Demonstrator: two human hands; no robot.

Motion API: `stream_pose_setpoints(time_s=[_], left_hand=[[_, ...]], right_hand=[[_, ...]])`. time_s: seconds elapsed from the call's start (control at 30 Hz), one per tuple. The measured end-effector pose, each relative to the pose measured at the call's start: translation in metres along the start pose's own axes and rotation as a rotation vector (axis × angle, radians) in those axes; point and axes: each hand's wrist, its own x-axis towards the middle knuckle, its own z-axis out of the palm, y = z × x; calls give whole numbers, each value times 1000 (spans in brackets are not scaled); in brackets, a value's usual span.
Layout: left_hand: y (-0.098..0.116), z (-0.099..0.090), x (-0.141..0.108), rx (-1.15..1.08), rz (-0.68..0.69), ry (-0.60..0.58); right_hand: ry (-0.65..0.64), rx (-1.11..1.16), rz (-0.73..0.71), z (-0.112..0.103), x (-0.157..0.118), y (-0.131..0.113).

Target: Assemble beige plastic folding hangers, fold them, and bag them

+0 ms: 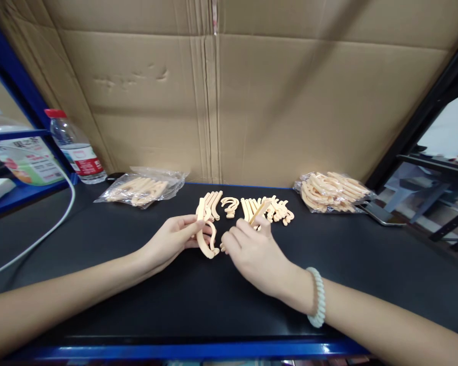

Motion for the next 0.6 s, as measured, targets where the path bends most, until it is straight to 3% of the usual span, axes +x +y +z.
stream_pose_setpoints(time_s=[0.17,0.3,0.47,0.6], left_hand=[[-2,1,0,-11,-22,-29],[2,2,-1,-32,-39,-11],[3,1,0,-46,-45,-1],[4,1,0,-39,-54,-8]], right_hand=[[-23,183,232,-7,0,62],[-141,246,192,-3,-5,101],[-318,504,126,1,-5,100],[-399,531,134,-3,-5,93]])
